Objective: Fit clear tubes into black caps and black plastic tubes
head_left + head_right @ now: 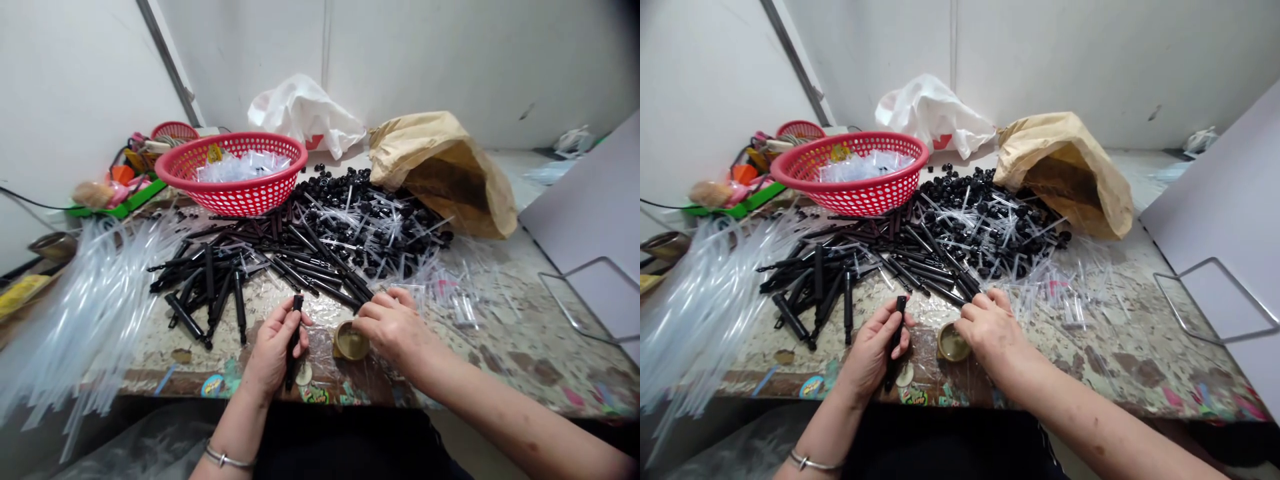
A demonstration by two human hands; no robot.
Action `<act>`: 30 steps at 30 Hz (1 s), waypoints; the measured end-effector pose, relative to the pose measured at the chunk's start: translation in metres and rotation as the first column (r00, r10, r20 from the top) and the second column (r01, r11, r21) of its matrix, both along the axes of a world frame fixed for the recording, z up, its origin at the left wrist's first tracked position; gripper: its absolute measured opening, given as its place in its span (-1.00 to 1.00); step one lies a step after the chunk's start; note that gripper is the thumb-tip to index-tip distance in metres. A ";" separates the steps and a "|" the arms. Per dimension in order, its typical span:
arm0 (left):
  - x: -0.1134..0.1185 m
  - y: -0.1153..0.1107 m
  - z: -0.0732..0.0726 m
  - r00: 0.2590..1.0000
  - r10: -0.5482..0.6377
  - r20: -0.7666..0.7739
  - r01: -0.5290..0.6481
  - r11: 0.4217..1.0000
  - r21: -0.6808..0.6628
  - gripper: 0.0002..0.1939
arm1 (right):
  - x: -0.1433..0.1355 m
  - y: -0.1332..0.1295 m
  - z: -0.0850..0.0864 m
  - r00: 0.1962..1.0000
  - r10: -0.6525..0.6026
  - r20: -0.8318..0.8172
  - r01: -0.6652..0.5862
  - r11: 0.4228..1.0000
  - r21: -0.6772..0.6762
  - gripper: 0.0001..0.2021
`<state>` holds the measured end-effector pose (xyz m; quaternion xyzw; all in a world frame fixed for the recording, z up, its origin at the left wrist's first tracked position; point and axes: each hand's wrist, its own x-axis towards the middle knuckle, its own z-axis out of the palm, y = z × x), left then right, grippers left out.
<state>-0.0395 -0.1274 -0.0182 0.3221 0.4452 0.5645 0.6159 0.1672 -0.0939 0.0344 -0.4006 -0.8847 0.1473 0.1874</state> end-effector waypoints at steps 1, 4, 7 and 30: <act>0.000 0.000 0.000 1.000 -0.006 0.002 0.006 1.000 0.002 -0.70 | 0.000 0.001 0.001 1.000 -0.014 0.009 0.014 1.000 0.028 -0.87; 0.000 -0.001 0.000 1.000 -0.019 0.022 0.019 1.000 0.001 -0.66 | -0.005 0.006 0.006 0.995 -0.084 -0.055 0.087 0.995 0.046 -0.85; -0.001 -0.002 -0.001 0.999 -0.001 0.045 0.001 1.000 -0.002 -0.58 | -0.021 0.012 0.013 0.969 -0.112 -0.222 0.081 0.986 -0.146 -0.86; -0.001 -0.007 -0.006 0.986 0.167 -0.005 -0.168 0.984 -0.056 -0.49 | -0.060 0.020 0.003 0.968 -0.067 -0.243 0.030 0.988 -0.153 -0.88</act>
